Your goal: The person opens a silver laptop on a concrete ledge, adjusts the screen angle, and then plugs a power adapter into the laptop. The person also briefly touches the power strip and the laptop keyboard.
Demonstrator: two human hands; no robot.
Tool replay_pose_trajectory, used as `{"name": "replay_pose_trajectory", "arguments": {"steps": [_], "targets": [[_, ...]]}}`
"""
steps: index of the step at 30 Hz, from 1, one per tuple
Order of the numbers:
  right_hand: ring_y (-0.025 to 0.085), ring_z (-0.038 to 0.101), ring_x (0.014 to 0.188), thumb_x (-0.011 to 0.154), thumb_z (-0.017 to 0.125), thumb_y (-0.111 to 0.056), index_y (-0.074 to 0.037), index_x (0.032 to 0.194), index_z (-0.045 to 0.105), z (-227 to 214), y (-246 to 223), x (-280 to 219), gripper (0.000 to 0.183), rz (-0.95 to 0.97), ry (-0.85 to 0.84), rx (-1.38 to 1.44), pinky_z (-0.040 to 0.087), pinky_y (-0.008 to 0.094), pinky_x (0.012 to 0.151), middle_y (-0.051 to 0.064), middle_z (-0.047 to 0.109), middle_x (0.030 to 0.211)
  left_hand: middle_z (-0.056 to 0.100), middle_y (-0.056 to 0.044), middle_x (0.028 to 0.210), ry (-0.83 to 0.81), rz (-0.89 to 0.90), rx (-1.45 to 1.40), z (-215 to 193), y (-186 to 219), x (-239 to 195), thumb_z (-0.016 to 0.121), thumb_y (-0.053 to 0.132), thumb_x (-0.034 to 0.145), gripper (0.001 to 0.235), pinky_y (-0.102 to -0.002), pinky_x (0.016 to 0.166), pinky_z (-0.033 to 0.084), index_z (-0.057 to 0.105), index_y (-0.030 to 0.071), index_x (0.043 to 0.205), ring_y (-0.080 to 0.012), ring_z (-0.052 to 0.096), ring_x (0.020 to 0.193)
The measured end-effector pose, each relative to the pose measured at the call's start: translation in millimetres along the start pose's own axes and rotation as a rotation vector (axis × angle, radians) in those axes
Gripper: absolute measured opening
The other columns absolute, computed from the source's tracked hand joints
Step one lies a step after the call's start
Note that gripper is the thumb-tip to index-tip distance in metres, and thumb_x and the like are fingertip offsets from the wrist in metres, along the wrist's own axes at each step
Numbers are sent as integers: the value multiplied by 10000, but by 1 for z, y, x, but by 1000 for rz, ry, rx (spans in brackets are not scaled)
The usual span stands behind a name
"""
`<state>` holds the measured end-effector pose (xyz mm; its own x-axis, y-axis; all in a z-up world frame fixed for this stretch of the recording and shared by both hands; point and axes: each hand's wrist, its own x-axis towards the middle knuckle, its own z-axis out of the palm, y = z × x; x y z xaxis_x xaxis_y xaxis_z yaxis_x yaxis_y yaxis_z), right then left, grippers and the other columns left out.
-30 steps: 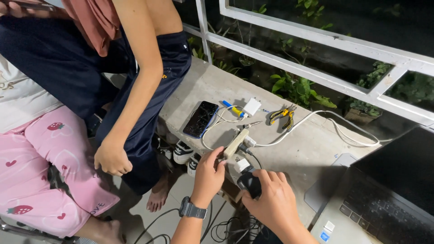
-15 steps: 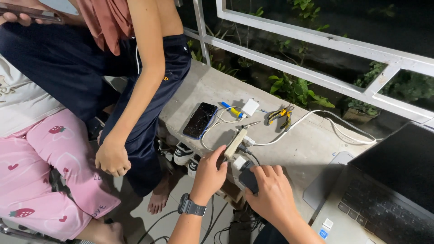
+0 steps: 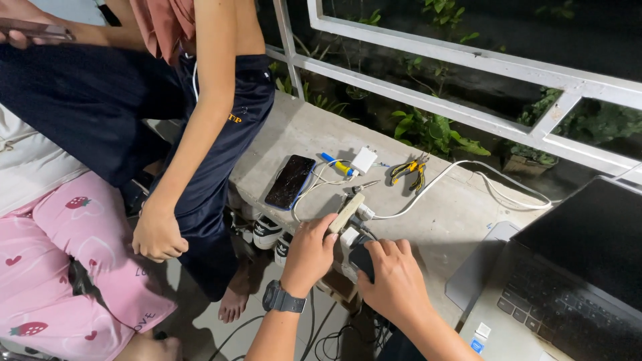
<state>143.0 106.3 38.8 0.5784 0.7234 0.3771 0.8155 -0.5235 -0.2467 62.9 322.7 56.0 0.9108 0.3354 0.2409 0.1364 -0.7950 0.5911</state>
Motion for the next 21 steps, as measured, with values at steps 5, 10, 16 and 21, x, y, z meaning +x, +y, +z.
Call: {"name": "replay_pose_trajectory", "arguments": {"steps": [5, 10, 16, 21], "targets": [[436, 610, 1087, 932, 840, -345, -61, 1449, 683, 0, -2, 1, 610, 23, -51, 48, 538, 530, 1004, 143, 755, 1236, 820, -136, 1350, -41, -12, 16, -3, -2, 2, 655, 137, 1115, 476, -577, 996, 579, 637, 133, 1591, -440, 671, 1195], [435, 599, 1112, 933, 870, -329, -49, 1444, 676, 3, -1, 4, 615, 11, -53, 66, 544, 529, 1006, 157, 752, 1273, 782, -151, 1421, -138, -47, -4, -16, 2, 5, 588, 79, 1100, 555, -583, 1079, 561, 578, 143, 1651, -440, 641, 1275], [417, 578, 1008, 960, 844, -325, -13, 1393, 653, 7, 0, 9, 567, -54, -78, 30, 496, 489, 976, 173, 722, 1115, 744, -151, 1521, -188, -76, -50, -22, 3, 9, 519, -13, 913, 753, -576, 1130, 564, 570, 142, 1649, -433, 598, 1363], [426, 628, 1028, 903, 832, -244, -4, 1284, 649, 14, -1, 18, 487, -92, -51, 10, 459, 484, 1022, 226, 738, 1093, 790, -159, 1355, -147, -50, -45, -21, 3, 15, 549, -3, 890, 700, -551, 1016, 591, 610, 152, 1570, -420, 638, 1234]]}}
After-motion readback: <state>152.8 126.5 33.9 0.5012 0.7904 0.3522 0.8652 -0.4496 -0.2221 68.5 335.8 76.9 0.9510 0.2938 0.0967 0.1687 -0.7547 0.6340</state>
